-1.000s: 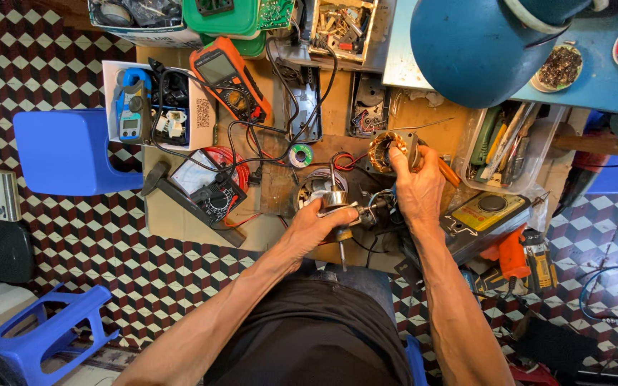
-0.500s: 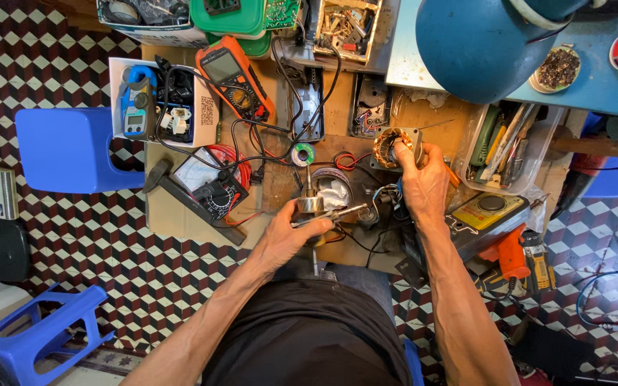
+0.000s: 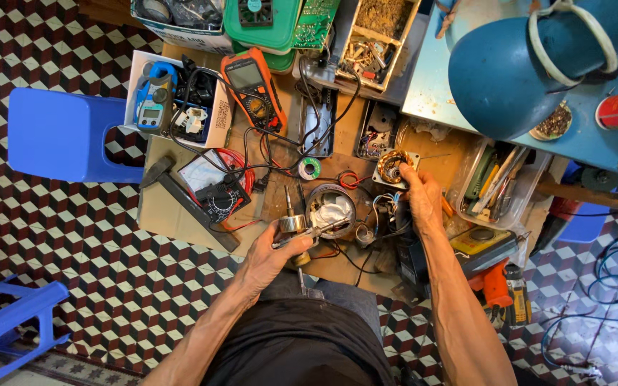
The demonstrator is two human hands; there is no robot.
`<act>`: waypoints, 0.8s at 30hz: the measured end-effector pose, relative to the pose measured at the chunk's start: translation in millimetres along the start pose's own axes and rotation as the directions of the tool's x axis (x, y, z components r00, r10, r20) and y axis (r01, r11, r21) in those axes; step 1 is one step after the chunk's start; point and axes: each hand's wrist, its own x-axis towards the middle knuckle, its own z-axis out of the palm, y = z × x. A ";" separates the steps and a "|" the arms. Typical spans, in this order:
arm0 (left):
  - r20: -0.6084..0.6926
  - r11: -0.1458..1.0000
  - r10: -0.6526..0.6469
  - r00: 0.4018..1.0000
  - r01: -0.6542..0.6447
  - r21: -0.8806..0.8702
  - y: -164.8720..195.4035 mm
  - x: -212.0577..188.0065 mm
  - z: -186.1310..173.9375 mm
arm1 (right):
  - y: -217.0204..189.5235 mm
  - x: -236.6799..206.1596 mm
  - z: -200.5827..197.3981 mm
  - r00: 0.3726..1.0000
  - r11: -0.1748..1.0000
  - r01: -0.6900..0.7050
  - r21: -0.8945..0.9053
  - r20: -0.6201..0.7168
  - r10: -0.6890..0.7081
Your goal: The person disassembles a small motor or pump, removes the rotor, and wipes it with a cloth. They use a power drill to remove screws, separate the housing, and clean the internal components on a cluttered workbench.
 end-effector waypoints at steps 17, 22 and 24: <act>-0.014 0.992 -0.016 1.000 0.015 -0.127 -9.7 -7.6 -1.4 | -15.9 42.0 11.0 0.886 0.979 -0.120 -0.162 0.428 0.180; 0.006 0.988 -0.027 1.000 0.028 -0.154 -9.0 -7.4 -0.4 | -23.4 27.7 11.2 0.883 0.982 -0.169 -0.089 0.429 0.191; -0.004 0.992 -0.022 1.000 0.022 -0.124 -7.8 -7.5 0.1 | -33.3 20.4 14.3 0.853 0.985 -0.166 -0.047 0.494 0.167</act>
